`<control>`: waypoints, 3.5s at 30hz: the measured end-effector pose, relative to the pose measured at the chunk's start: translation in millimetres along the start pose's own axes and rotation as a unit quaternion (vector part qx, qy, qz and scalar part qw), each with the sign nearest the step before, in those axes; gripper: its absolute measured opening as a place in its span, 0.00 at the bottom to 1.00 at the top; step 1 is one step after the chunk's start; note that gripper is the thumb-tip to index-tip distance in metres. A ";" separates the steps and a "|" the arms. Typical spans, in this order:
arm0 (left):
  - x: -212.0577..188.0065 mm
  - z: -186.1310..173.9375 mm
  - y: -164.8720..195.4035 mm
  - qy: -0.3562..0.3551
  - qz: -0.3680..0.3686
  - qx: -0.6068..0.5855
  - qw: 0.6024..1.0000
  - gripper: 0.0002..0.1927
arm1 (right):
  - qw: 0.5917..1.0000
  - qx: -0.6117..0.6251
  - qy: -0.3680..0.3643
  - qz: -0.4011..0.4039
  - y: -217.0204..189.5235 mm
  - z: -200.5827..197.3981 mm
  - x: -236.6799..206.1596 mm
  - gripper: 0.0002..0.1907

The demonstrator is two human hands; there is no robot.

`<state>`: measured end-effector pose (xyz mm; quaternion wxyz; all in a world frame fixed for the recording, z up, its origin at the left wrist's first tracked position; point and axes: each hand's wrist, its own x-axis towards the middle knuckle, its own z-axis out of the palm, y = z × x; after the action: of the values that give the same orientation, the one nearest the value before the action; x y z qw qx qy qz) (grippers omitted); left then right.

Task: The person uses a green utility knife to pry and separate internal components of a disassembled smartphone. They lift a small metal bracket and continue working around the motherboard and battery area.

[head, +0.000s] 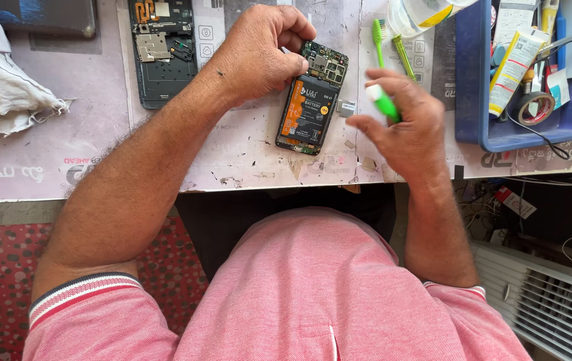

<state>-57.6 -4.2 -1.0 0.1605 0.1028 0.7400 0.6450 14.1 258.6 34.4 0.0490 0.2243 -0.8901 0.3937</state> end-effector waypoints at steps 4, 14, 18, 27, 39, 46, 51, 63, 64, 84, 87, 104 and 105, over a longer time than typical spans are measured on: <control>1.3 0.6 -2.1 0.001 0.010 -0.015 1.000 0.19 | 0.987 0.151 0.054 0.014 19.1 -8.2 1.6 0.16; -3.0 -2.8 5.1 -0.051 -0.015 -0.081 0.995 0.19 | 0.925 0.373 0.076 0.009 39.8 -2.9 3.6 0.15; -1.2 -2.6 9.0 -0.071 -0.028 -0.064 0.995 0.19 | 0.910 0.405 0.086 0.033 36.8 5.7 12.8 0.13; -1.3 -2.7 6.1 -0.068 -0.051 -0.009 0.996 0.19 | 0.922 0.369 0.101 0.056 47.1 19.4 7.9 0.08; 0.0 -7.9 10.9 -0.107 -0.051 -0.041 0.992 0.24 | 0.883 0.450 0.060 0.118 43.6 18.8 5.5 0.08; 1.0 -8.5 7.7 -0.121 -0.045 -0.072 0.989 0.23 | 0.890 0.441 0.043 0.107 43.7 18.8 6.7 0.07; 0.1 -8.8 6.8 -0.118 -0.035 -0.066 0.990 0.23 | 0.890 0.441 0.045 0.109 43.2 19.6 6.5 0.09; -0.6 -7.0 9.8 -0.100 -0.029 -0.031 0.994 0.24 | 0.871 0.474 0.043 0.120 45.4 21.4 10.0 0.09; -0.5 -7.0 9.8 -0.100 -0.029 -0.027 0.994 0.24 | 0.871 0.474 0.043 0.121 45.5 21.4 10.1 0.09; 0.4 -7.5 6.3 -0.099 -0.017 -0.016 0.995 0.23 | 0.800 0.568 0.023 0.194 46.5 18.6 19.2 0.11; 0.1 -6.6 7.5 -0.092 -0.017 -0.002 0.996 0.23 | 0.804 0.562 0.022 0.194 47.7 18.9 19.6 0.10; 0.2 -7.3 8.0 -0.099 -0.012 -0.011 0.995 0.23 | 0.804 0.561 0.029 0.195 46.2 19.1 19.4 0.12; 0.3 -7.4 7.7 -0.099 -0.012 -0.011 0.995 0.23 | 0.804 0.561 0.029 0.196 45.9 19.0 19.4 0.12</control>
<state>-61.0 -9.7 7.4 0.2420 0.1556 0.7144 0.6379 -21.6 265.0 -4.6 -0.1374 0.0217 -0.5374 0.8318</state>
